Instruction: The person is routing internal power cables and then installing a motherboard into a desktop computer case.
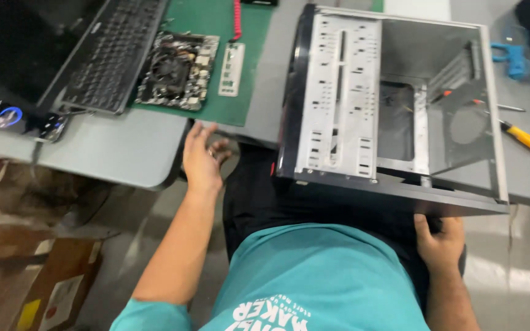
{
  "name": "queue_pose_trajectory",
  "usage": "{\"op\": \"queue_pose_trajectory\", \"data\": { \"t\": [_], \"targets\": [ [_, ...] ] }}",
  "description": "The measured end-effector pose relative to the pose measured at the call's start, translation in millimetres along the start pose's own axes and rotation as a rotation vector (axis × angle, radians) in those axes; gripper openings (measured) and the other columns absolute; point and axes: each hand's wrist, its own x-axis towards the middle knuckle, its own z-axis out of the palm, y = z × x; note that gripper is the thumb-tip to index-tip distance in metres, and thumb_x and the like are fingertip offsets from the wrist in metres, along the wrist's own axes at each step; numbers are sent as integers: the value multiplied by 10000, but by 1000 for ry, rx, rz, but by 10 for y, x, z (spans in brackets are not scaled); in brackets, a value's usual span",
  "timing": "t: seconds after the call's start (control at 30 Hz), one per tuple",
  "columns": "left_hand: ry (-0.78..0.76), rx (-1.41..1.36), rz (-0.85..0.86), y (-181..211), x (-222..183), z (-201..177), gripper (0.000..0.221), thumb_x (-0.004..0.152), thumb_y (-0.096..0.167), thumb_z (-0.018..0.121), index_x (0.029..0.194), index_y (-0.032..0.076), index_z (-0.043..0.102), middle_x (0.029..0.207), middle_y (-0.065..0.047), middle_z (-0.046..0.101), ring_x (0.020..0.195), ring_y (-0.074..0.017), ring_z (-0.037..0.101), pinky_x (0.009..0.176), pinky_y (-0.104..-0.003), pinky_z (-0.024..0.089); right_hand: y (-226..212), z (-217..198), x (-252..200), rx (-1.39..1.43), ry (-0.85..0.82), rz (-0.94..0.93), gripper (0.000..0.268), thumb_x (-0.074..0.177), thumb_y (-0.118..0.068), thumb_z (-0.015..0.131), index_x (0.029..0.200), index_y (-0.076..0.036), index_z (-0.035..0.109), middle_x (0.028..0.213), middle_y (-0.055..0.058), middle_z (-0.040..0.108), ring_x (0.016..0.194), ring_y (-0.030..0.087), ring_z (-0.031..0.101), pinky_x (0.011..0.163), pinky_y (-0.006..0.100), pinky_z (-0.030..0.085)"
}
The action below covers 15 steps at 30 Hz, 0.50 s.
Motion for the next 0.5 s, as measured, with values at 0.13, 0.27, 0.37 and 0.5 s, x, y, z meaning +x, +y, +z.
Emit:
{"op": "queue_pose_trajectory", "data": {
  "t": [0.13, 0.27, 0.37, 0.5],
  "targets": [
    [23, -183, -63, 235, 256, -85, 600, 785, 158, 437, 1342, 40, 246, 1365, -130, 411, 800, -274, 648, 542, -311, 520, -131, 36, 68, 72, 13, -40, 278, 875, -277, 594, 895, 0, 577, 920, 149, 558, 927, 303, 520, 819, 398, 420],
    [120, -309, -215, 370, 444, -86, 510, 794, 104, 360, 1279, -47, 304, 1358, -247, 372, 815, -312, 652, 607, -359, 540, -92, 30, 60, 102, -11, 2, 278, 866, -286, 607, 824, -13, 570, 880, 130, 544, 884, 278, 515, 778, 386, 413],
    [167, -315, -280, 432, 436, -85, 505, 801, 116, 376, 1272, -64, 364, 1167, -231, 507, 776, -272, 605, 641, -351, 527, -196, -19, 72, 129, -14, -33, 254, 873, -295, 580, 881, -40, 583, 927, 103, 566, 930, 264, 518, 820, 381, 424],
    [202, -244, -277, 507, 418, 17, 131, 770, 144, 455, 784, 16, 477, 713, -95, 473, 607, -207, 473, 549, -305, 411, -237, -33, 110, 227, 16, -119, 207, 875, -231, 581, 931, -31, 582, 994, 121, 574, 997, 276, 538, 912, 377, 422]
  ]
}}
